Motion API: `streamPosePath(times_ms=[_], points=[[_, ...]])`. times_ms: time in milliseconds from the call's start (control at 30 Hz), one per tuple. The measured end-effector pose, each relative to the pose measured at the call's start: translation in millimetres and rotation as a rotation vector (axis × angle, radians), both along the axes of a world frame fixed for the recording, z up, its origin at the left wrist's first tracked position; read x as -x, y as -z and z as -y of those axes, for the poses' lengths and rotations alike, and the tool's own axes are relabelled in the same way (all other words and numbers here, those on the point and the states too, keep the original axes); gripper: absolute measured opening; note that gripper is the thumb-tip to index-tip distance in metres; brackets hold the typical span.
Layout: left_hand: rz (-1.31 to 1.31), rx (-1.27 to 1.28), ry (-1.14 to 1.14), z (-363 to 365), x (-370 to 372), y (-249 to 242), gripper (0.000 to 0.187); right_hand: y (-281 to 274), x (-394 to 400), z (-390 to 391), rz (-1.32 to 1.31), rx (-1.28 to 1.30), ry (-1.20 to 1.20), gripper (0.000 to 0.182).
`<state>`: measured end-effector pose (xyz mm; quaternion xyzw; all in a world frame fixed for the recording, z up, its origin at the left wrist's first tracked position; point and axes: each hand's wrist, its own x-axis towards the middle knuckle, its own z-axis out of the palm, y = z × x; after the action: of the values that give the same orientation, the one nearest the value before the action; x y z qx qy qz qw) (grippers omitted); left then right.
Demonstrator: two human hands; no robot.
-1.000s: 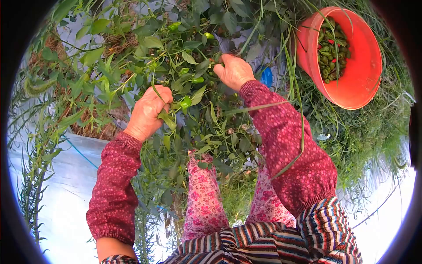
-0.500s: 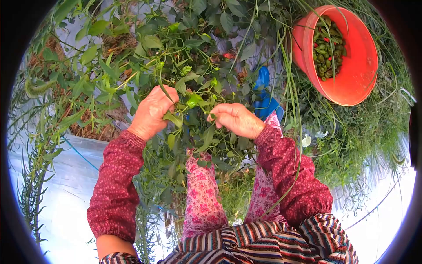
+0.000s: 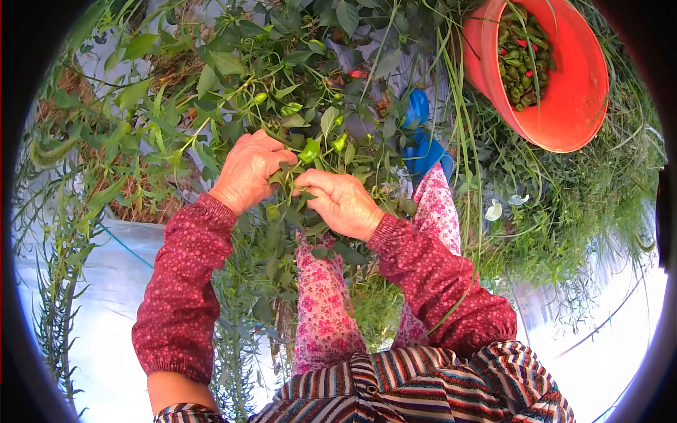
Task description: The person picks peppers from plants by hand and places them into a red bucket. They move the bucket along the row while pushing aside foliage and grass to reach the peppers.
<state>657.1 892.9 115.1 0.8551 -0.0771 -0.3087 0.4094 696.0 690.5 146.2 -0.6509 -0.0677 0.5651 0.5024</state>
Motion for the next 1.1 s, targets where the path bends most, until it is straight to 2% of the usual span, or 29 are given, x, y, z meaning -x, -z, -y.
streamPosePath(times_ms=[167,267,333,467,533,567,633,667,733,800,900,967,1100], points=[[0.082,0.065,-0.033,3,3,-3,0.040,0,-2,12,0.017,0.016,0.071,0.017],[0.047,0.043,0.005,5,-4,-8,0.041,-2,-8,15,0.040,0.048,0.064,0.018],[0.044,0.050,-0.022,6,-4,-9,0.042,-4,-16,17,-0.004,0.090,-0.029,0.018],[0.018,0.069,-0.003,3,-6,-8,0.039,-2,-11,23,-0.011,0.084,-0.006,0.017],[0.016,0.082,-0.042,-4,0,-3,0.038,-5,-12,29,-0.199,-0.030,0.124,0.019],[0.016,0.082,-0.041,-6,1,-2,0.038,-7,-17,28,-0.199,-0.029,0.125,0.019],[0.022,0.212,-0.166,-12,6,-3,0.030,-14,-36,20,-0.194,0.089,0.126,0.024],[-0.011,0.152,-0.178,-13,14,2,0.027,-9,-45,15,-0.012,0.095,0.073,0.034],[-0.017,0.144,-0.167,-13,14,2,0.026,15,-66,-1,0.291,0.264,-0.036,0.032],[-0.030,0.138,-0.158,-12,16,3,0.026,55,-72,-22,0.582,0.198,-0.198,0.031],[0.022,0.119,-0.120,-9,14,3,0.031,79,-72,-63,0.619,0.261,-0.527,0.036],[0.031,0.115,-0.173,-8,14,0,0.030,83,-74,-81,0.647,0.325,-0.683,0.035],[0.032,0.309,-0.279,-16,18,10,0.027,84,-73,-77,0.674,0.270,-0.736,0.034]])
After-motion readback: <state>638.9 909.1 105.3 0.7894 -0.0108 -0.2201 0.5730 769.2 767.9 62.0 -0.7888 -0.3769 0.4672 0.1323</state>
